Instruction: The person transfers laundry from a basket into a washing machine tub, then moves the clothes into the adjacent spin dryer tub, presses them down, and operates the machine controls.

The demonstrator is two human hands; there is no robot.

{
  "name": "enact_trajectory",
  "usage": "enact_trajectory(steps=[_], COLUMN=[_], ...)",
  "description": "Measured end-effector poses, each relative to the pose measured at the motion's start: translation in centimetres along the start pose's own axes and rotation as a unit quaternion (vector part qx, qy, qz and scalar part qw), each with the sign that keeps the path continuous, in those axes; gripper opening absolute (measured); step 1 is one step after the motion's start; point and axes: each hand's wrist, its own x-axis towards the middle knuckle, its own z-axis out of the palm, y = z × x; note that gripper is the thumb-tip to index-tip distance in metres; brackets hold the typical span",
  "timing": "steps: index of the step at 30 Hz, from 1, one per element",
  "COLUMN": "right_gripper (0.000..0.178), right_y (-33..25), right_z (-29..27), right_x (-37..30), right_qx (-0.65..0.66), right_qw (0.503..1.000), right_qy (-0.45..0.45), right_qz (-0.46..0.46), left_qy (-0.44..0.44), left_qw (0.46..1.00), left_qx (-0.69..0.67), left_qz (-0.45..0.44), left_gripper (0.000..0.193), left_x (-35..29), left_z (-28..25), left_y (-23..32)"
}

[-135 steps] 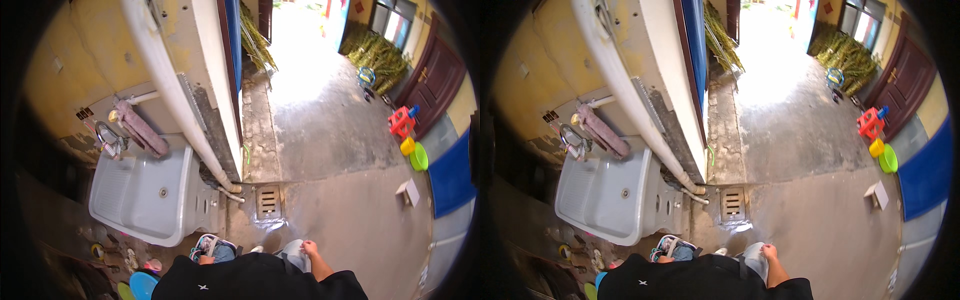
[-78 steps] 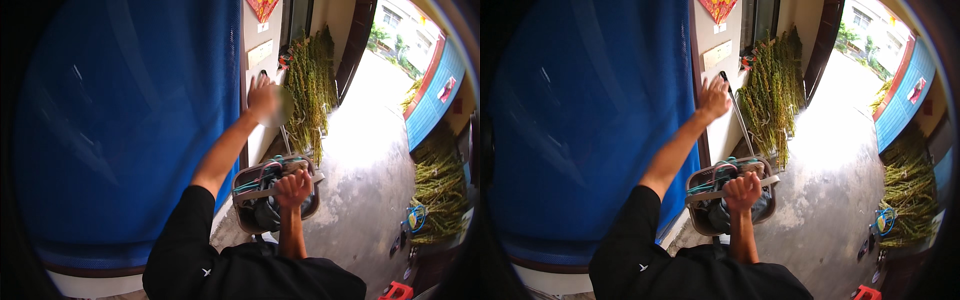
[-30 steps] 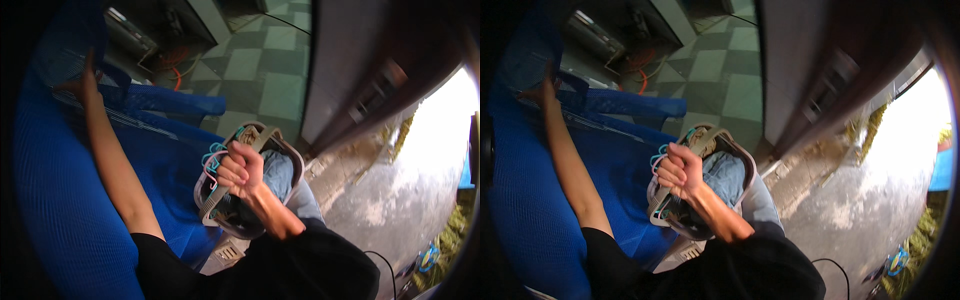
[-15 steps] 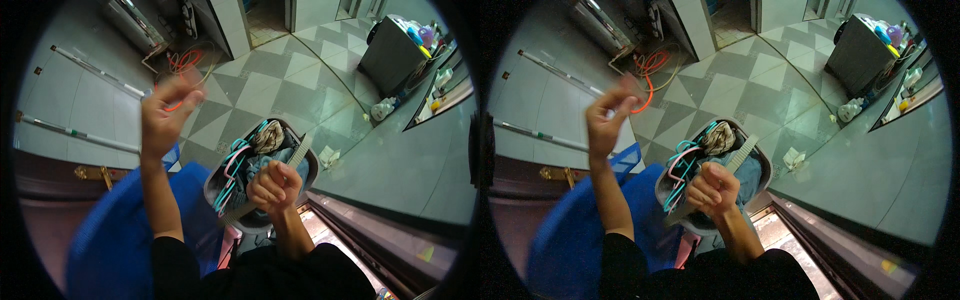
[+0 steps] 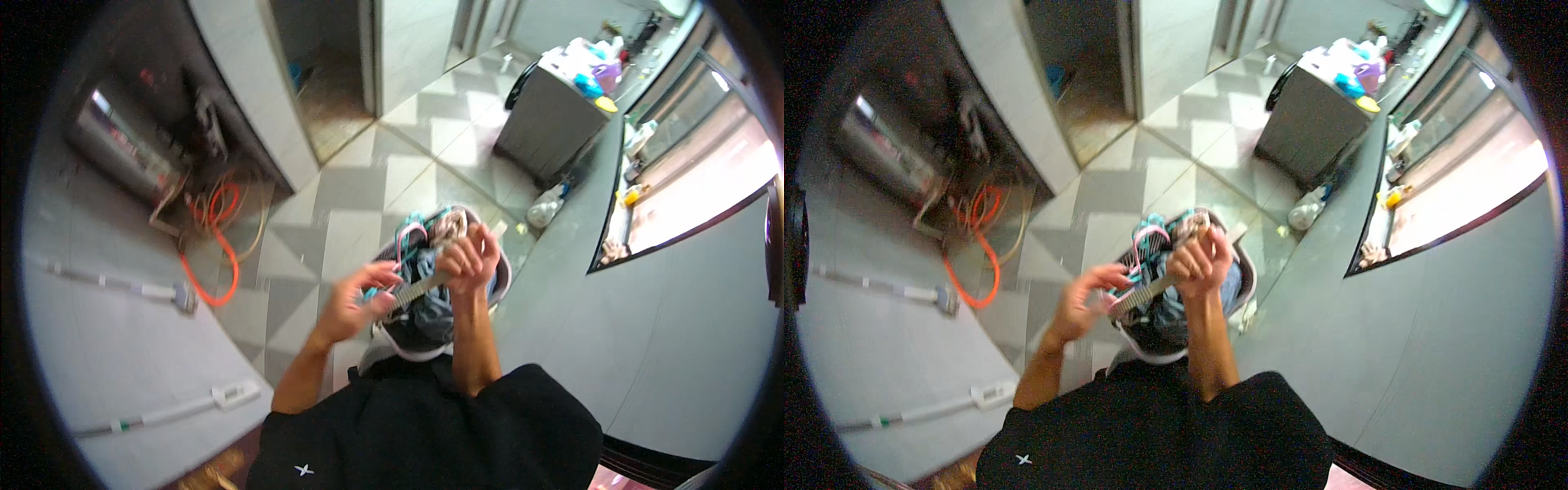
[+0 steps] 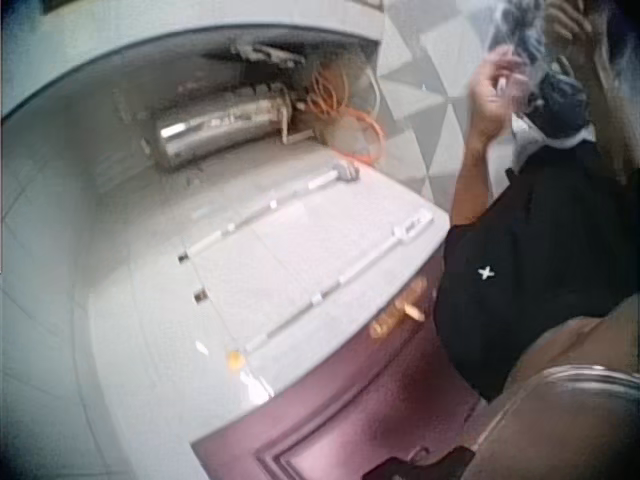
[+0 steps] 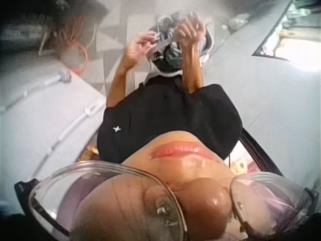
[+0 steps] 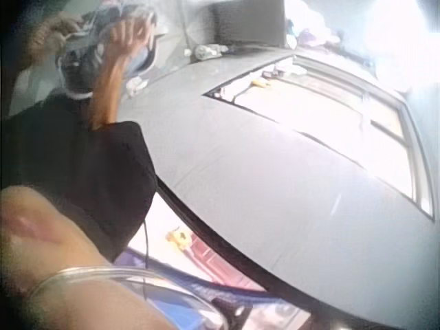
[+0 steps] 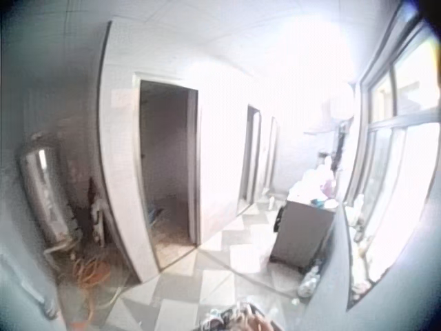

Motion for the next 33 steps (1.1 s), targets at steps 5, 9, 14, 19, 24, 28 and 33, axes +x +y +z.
enact_trajectory(steps=[5, 9, 14, 19, 24, 28, 33], right_gripper=[0.045, 0.045, 0.046, 0.046, 0.046, 0.046, 0.047], right_y=[-5.0, -10.4, -17.1, -24.1, -31.0, -37.1, -46.8], right_z=[-3.2, -6.4, -12.6, -15.0, -18.8, -23.8, -29.7], right_x=[6.5, 14.2, 25.5, 37.3, 48.0, 57.2, 68.0], right_qx=[-0.06, -0.066, -0.068, -0.054, -0.026, -0.001, 0.007], right_qw=[0.994, 0.991, 0.99, 0.995, 0.998, 0.999, 0.997], right_qy=[0.054, 0.04, 0.048, 0.059, 0.029, 0.0, 0.056], right_qz=[-0.069, -0.108, -0.112, -0.064, -0.054, -0.055, -0.047], left_qy=[-0.031, -0.054, -0.054, -0.205, -0.182, -0.166, -0.189], left_qw=[0.976, 0.963, 0.964, 0.947, 0.963, 0.974, 0.97], left_qx=[0.213, 0.263, 0.257, 0.044, 0.029, 0.05, 0.003], left_qz=[-0.024, -0.016, -0.045, -0.244, -0.195, -0.147, -0.151], left_gripper=[0.04, 0.04, 0.044, 0.031, 0.023, 0.019, 0.021], left_x=[14.2, 25.5, 38.5, 53.2, 64.8, 75.5, 90.7], left_z=[3.2, 1.7, -1.4, -4.3, -5.7, -7.1, -8.0], left_y=[-3.6, -6.6, -12.1, -12.2, -16.4, -20.1, -23.3])
